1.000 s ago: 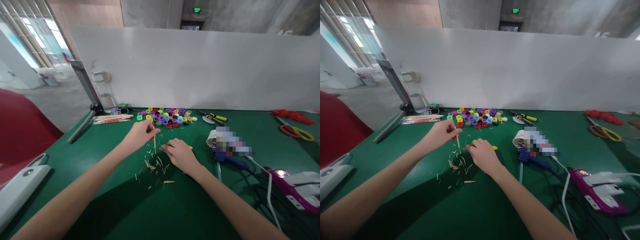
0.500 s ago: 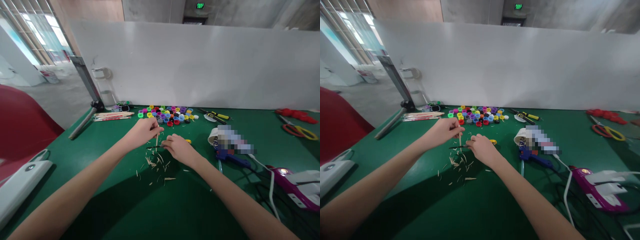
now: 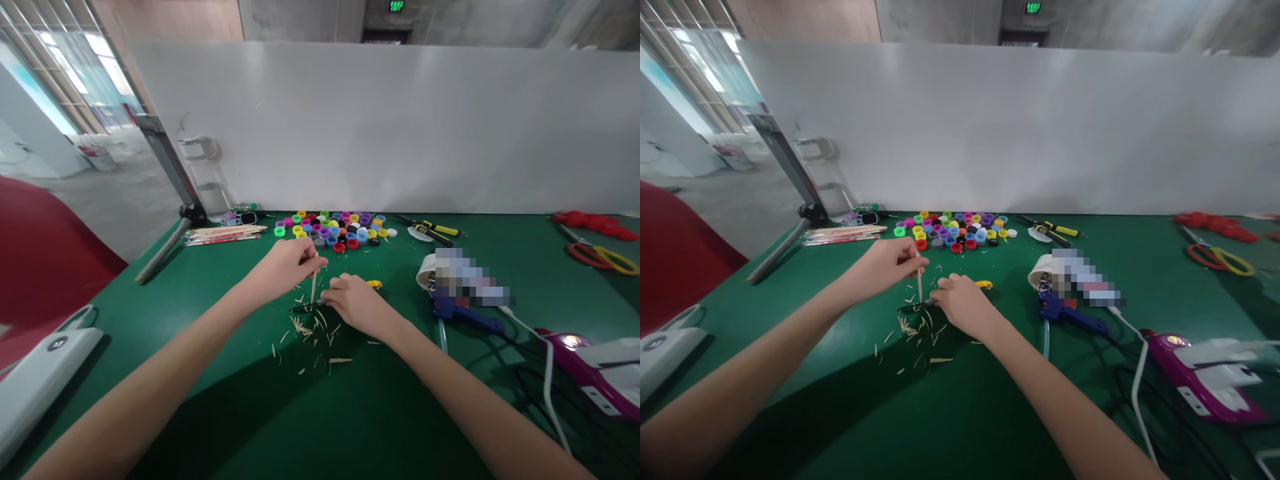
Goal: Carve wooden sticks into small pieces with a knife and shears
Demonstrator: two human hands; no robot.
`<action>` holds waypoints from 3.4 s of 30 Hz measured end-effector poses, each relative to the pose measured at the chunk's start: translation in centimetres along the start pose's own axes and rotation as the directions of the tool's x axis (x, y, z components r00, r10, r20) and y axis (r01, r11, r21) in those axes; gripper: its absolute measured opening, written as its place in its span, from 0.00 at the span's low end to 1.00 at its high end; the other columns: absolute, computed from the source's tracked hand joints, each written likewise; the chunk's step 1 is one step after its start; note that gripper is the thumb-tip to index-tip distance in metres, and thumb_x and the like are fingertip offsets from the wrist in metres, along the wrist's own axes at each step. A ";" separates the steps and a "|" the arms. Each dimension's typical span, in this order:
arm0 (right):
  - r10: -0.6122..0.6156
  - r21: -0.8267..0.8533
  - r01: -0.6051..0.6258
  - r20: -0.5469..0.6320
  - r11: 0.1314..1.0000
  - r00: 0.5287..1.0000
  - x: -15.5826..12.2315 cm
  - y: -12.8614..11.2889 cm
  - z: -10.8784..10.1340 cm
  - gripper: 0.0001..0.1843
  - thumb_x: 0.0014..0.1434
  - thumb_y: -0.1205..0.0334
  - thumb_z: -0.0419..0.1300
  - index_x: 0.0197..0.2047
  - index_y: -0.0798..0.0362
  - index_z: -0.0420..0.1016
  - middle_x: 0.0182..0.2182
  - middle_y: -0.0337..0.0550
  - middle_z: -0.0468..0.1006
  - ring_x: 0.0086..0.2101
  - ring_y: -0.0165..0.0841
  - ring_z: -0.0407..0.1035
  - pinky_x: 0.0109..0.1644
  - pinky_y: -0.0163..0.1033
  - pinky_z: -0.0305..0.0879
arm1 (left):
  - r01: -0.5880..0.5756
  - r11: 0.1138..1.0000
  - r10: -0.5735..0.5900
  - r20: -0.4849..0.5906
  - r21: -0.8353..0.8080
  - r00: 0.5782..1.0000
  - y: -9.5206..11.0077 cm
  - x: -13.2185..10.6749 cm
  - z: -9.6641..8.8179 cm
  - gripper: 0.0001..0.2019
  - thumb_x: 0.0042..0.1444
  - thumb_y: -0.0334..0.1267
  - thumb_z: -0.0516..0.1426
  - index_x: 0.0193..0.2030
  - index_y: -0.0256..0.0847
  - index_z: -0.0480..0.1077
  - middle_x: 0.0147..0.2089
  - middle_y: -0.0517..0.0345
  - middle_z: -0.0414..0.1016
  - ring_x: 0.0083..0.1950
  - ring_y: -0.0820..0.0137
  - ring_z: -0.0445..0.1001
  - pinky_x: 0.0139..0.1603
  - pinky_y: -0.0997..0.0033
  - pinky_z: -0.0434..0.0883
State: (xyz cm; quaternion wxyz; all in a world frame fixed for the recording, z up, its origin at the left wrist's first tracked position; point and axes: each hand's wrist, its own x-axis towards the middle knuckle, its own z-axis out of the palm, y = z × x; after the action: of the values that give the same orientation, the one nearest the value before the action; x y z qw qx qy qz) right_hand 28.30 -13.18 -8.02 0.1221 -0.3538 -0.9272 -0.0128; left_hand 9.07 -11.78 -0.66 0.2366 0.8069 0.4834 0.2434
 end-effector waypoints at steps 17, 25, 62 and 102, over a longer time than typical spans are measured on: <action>0.039 -0.069 -0.043 -0.060 0.997 0.997 -0.5 0.1 -0.6 0.13 0.64 0.65 0.49 0.45 0.51 0.73 0.31 0.44 0.70 0.33 0.33 0.58 0.32 0.37 0.46 | 0.022 0.997 -0.016 -0.074 0.073 0.997 0.0 -0.2 0.0 0.15 0.55 0.49 0.53 0.25 0.43 0.55 0.24 0.60 0.71 0.23 0.74 0.64 0.23 0.71 0.58; 0.072 -0.011 -0.072 0.005 0.997 0.997 0.2 0.6 -1.0 0.12 0.63 0.63 0.51 0.44 0.49 0.74 0.31 0.43 0.69 0.32 0.32 0.58 0.31 0.37 0.46 | 0.007 0.999 -0.004 -0.069 0.045 0.998 0.1 -0.3 0.1 0.15 0.55 0.48 0.53 0.26 0.43 0.56 0.25 0.60 0.71 0.24 0.74 0.66 0.23 0.71 0.58; 0.040 0.313 0.000 -0.121 0.950 0.992 0.2 1.1 -0.6 0.11 0.63 0.62 0.53 0.42 0.51 0.76 0.38 0.43 0.75 0.39 0.34 0.67 0.46 0.41 0.60 | 0.036 0.993 -0.028 -0.070 0.115 0.997 0.4 -0.2 0.6 0.14 0.55 0.49 0.53 0.26 0.42 0.59 0.24 0.61 0.71 0.22 0.76 0.63 0.21 0.72 0.57; 0.034 0.244 0.000 -0.138 0.970 0.990 -0.1 0.7 0.4 0.09 0.63 0.64 0.53 0.41 0.50 0.76 0.38 0.41 0.78 0.40 0.34 0.68 0.47 0.43 0.57 | 0.040 0.998 -0.036 -0.072 0.047 0.997 0.0 0.2 0.5 0.14 0.56 0.49 0.52 0.26 0.43 0.58 0.24 0.60 0.72 0.23 0.74 0.66 0.23 0.71 0.59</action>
State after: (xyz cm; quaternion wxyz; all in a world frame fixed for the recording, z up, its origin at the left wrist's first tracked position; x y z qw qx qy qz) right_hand 28.74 -12.68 -8.49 0.2299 -0.3424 -0.9077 0.0773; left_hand 9.46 -11.73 -0.96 0.2041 0.7938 0.5127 0.2557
